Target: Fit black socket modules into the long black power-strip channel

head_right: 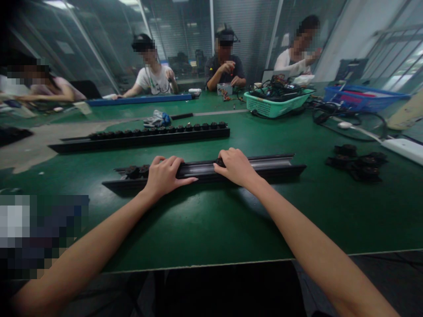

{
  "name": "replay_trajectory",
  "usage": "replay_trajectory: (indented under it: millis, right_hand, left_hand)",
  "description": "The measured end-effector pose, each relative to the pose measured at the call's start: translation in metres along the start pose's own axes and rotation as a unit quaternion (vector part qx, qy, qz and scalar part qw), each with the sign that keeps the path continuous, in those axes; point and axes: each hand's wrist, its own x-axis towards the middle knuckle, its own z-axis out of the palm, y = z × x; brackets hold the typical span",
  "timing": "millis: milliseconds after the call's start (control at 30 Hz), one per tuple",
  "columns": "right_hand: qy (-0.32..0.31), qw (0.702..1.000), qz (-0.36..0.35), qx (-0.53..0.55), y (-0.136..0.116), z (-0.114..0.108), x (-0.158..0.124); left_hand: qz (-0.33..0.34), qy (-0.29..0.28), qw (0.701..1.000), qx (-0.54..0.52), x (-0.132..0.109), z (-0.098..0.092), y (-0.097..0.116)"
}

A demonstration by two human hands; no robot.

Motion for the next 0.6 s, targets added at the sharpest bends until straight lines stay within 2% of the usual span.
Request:
replay_trajectory:
  millis: [600]
  right_hand:
    - [-0.023, 0.999, 0.028, 0.003, -0.0006, -0.0068, -0.0002]
  left_hand:
    - [0.003, -0.003, 1.0, 0.009, 0.0004, 0.0004, -0.0004]
